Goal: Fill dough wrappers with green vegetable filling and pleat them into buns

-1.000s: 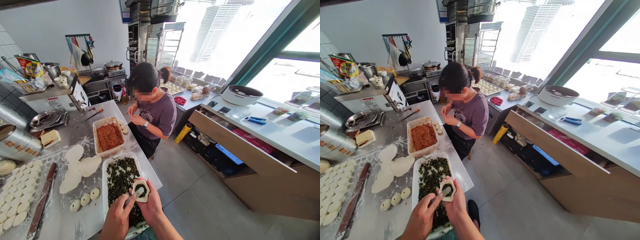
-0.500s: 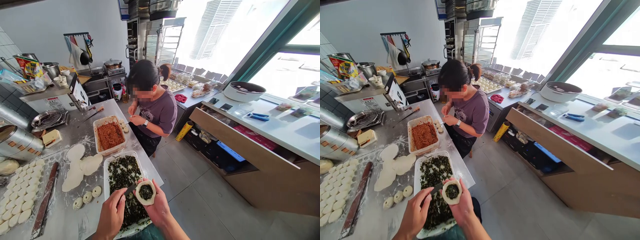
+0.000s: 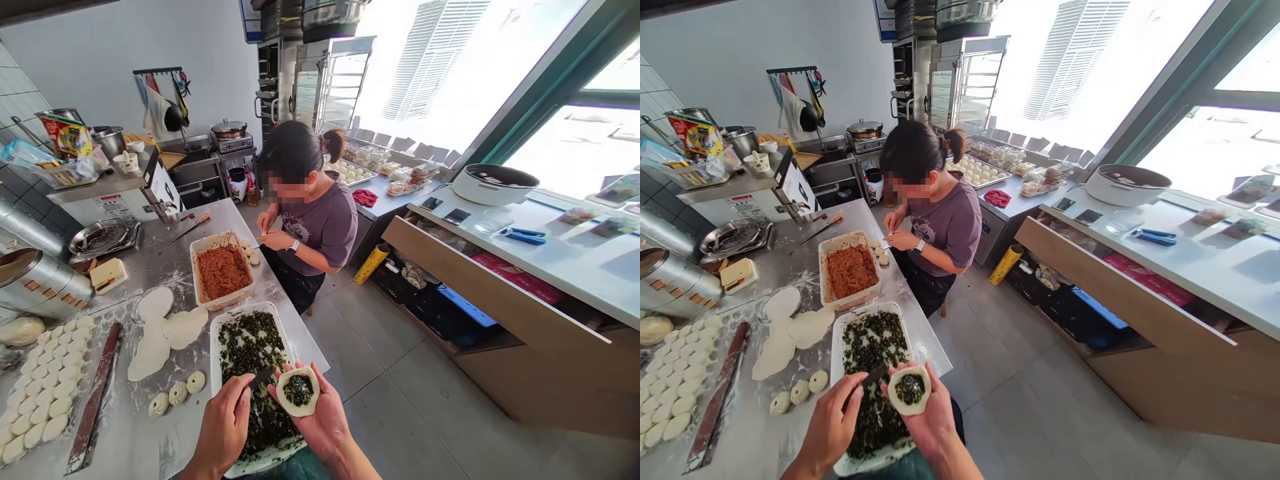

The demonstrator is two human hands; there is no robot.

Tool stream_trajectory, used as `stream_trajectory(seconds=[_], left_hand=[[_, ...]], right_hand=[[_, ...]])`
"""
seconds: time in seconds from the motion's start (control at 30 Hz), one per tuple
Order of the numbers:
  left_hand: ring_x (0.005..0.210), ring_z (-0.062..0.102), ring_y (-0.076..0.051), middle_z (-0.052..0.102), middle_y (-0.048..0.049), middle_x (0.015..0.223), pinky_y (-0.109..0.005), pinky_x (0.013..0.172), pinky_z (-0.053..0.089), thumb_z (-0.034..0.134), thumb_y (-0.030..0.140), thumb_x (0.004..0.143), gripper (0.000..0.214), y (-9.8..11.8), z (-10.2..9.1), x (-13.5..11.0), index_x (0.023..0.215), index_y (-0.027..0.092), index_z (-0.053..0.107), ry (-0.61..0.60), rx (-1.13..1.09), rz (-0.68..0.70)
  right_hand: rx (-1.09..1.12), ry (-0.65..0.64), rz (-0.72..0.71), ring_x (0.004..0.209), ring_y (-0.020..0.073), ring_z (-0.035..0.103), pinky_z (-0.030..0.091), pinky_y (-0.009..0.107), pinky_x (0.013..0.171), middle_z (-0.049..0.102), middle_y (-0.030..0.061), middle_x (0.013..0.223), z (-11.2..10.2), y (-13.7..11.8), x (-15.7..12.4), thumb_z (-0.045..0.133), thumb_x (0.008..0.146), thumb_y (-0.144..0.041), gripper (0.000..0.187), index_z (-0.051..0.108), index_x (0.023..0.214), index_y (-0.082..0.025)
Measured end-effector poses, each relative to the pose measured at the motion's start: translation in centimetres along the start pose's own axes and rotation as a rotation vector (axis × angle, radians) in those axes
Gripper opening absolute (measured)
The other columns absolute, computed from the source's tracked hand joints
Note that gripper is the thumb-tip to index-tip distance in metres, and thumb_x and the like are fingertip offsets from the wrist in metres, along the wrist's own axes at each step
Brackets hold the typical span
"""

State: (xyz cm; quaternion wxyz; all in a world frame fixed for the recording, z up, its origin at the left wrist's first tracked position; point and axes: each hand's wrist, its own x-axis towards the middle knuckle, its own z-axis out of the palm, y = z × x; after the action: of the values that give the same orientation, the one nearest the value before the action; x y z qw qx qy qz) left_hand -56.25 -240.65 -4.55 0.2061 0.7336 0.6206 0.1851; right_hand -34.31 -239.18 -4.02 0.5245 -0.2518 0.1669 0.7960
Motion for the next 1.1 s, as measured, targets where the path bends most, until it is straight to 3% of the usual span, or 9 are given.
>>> stream_trajectory(seconds=[0.17, 0.27, 0.37, 0.5, 0.63, 0.73, 0.9, 1.1], left_hand=[[0.105, 0.071, -0.02, 0.069, -0.0079, 0.128, -0.03, 0.087, 0.053, 0.028, 0.022, 0.1, 0.042, -1.8, 0.7, 0.1, 0.131, 0.026, 0.057, -0.221, 0.26, -0.192], [0.102, 0.071, -0.02, 0.068, -0.0075, 0.128, -0.03, 0.084, 0.05, 0.029, 0.019, 0.099, 0.04, -2.3, 1.1, -0.1, 0.128, 0.026, 0.055, -0.271, 0.289, -0.209], [0.096, 0.071, -0.02, 0.07, -0.0068, 0.119, -0.031, 0.081, 0.049, 0.033, 0.017, 0.096, 0.04, -2.7, 2.6, 0.0, 0.127, 0.028, 0.057, -0.377, 0.326, -0.203], [0.097, 0.069, -0.02, 0.068, -0.0064, 0.11, -0.032, 0.085, 0.048, 0.035, 0.015, 0.095, 0.039, -2.8, 5.8, 0.8, 0.119, 0.028, 0.064, -0.5, 0.355, -0.152], [0.107, 0.067, -0.02, 0.065, -0.0099, 0.119, -0.033, 0.092, 0.048, 0.032, 0.007, 0.092, 0.05, -2.0, 8.8, 1.2, 0.127, 0.025, 0.062, -0.552, 0.357, -0.114], [0.101, 0.068, -0.02, 0.069, -0.0074, 0.112, -0.036, 0.092, 0.05, 0.038, 0.014, 0.094, 0.04, -1.3, 10.0, 0.8, 0.119, 0.025, 0.068, -0.637, 0.309, -0.056], [0.102, 0.067, -0.02, 0.071, -0.0056, 0.111, -0.042, 0.096, 0.051, 0.045, 0.027, 0.098, 0.031, -0.8, 10.9, -0.1, 0.115, 0.023, 0.07, -0.72, 0.226, -0.019], [0.11, 0.067, -0.024, 0.074, -0.0092, 0.115, -0.045, 0.103, 0.047, 0.052, 0.029, 0.092, 0.033, -0.7, 11.1, 0.0, 0.116, 0.022, 0.073, -0.768, 0.1, -0.05]], right_hand=[[0.044, 0.054, 0.009, 0.122, 0.0344, 0.065, 0.053, 0.055, 0.101, 0.077, 0.0126, 0.104, -1.1, -0.3, 0.1, 0.063, 0.093, -0.035, 0.021, 0.07, 0.095, -0.016], [0.018, 0.135, -0.019, 0.111, 0.0287, 0.071, 0.056, 0.047, 0.098, 0.077, 0.0127, 0.107, -1.7, -1.1, -0.6, 0.061, 0.091, -0.022, 0.02, 0.069, 0.108, -0.014], [-0.023, 0.079, 0.012, 0.114, 0.0288, 0.069, 0.056, 0.046, 0.099, 0.074, 0.0162, 0.116, -2.2, -2.3, -1.8, 0.057, 0.086, -0.014, 0.034, 0.066, 0.119, -0.011], [-0.044, 0.022, 0.033, 0.111, 0.0324, 0.069, 0.057, 0.05, 0.098, 0.076, 0.0171, 0.102, -3.6, -3.1, -2.0, 0.057, 0.086, -0.022, 0.027, 0.071, 0.105, -0.009], [-0.04, 0.144, -0.028, 0.103, 0.0319, 0.072, 0.06, 0.047, 0.093, 0.077, 0.0187, 0.096, -6.0, -2.7, -0.5, 0.057, 0.088, -0.021, 0.021, 0.073, 0.093, -0.008], [-0.024, 0.203, -0.081, 0.107, 0.0324, 0.071, 0.061, 0.046, 0.09, 0.076, 0.0215, 0.104, -8.0, -2.5, 0.3, 0.058, 0.09, -0.021, 0.021, 0.072, 0.096, -0.007], [-0.004, 0.255, -0.066, 0.098, 0.0318, 0.073, 0.061, 0.049, 0.089, 0.077, 0.0183, 0.097, -11.1, -2.3, 0.4, 0.059, 0.091, -0.023, 0.022, 0.072, 0.1, -0.008], [0.01, 0.27, -0.08, 0.094, 0.0322, 0.074, 0.061, 0.048, 0.087, 0.077, 0.0187, 0.096, -12.3, -1.6, 0.8, 0.06, 0.09, -0.026, 0.023, 0.074, 0.095, -0.009]])
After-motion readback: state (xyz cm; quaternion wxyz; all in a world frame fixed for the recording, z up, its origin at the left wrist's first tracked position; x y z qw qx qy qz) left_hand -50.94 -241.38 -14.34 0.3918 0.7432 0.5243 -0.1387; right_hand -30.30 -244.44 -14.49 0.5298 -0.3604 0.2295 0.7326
